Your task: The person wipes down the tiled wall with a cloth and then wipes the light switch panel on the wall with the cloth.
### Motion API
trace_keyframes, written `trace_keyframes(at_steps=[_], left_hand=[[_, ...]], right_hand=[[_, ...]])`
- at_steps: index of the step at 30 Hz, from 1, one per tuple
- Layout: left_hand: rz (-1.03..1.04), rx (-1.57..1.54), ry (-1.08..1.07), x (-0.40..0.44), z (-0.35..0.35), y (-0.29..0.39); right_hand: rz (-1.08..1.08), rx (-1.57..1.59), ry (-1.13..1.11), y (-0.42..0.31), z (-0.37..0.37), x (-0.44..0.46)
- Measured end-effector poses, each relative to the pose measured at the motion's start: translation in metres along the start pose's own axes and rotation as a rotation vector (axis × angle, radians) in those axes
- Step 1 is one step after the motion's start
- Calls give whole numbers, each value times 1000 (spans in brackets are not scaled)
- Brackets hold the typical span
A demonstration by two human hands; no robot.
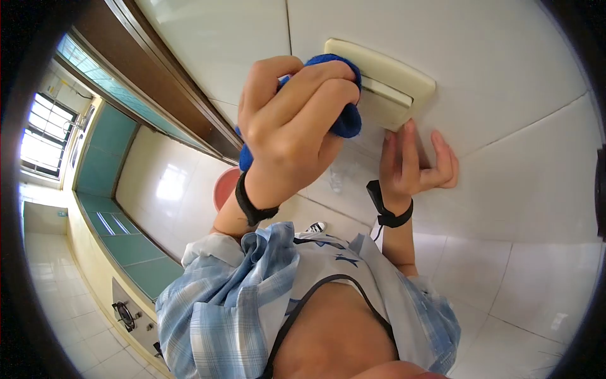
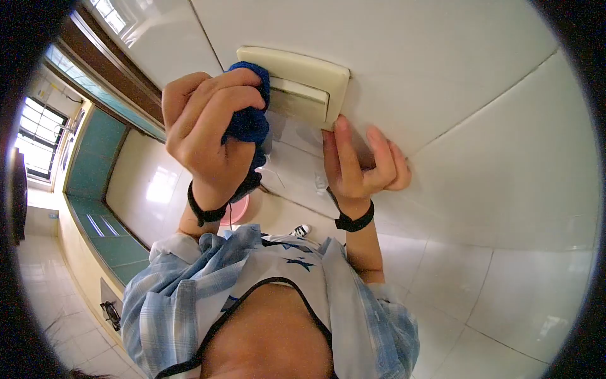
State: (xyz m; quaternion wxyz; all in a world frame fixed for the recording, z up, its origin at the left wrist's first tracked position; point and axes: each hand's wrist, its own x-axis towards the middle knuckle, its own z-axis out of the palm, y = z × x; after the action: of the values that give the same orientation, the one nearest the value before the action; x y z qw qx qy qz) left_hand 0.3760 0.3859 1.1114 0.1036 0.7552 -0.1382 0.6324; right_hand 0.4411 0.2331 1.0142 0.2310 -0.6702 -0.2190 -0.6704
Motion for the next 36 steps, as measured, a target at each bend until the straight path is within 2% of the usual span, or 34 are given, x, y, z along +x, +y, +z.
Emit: trace_keyframes(at_steps=[6,8,10,12,14,16,17,20,23,26,27,30,36], left_hand=[[-27,60,-60,-7,-8,-12],[-62,140,-2,-7,-9,-26],[-43,126,35,-4,-8,-10],[-7,0,-18,0,0,7],[8,23,25,-6,4,3],[-23,48,-80,-4,-4,-6],[-102,211,-115,-5,-5,-8],[-76,84,-15,-9,-9,-17],[-42,36,-8,-4,-7,4],[-101,-23,-41,-6,3,6],[-24,-9,-3,-5,4,-1],[-45,79,-37,-3,-4,-8],[2,1,10,3,22,30]], right_hand=[[16,-16,-32,0,-4,-5],[20,-21,-33,0,-4,-5],[16,-21,-9,0,-1,-4],[5,-17,-10,3,-1,-3],[-5,-12,-11,4,-2,-4],[5,-25,-18,3,-3,-5],[7,-24,-22,2,-5,-4],[-14,-11,-52,2,-4,2],[-37,-22,-43,3,-4,0],[24,-6,0,5,0,-2],[17,-15,4,5,1,-2],[28,-21,-10,4,0,-2],[-35,-35,-46,7,-7,5]])
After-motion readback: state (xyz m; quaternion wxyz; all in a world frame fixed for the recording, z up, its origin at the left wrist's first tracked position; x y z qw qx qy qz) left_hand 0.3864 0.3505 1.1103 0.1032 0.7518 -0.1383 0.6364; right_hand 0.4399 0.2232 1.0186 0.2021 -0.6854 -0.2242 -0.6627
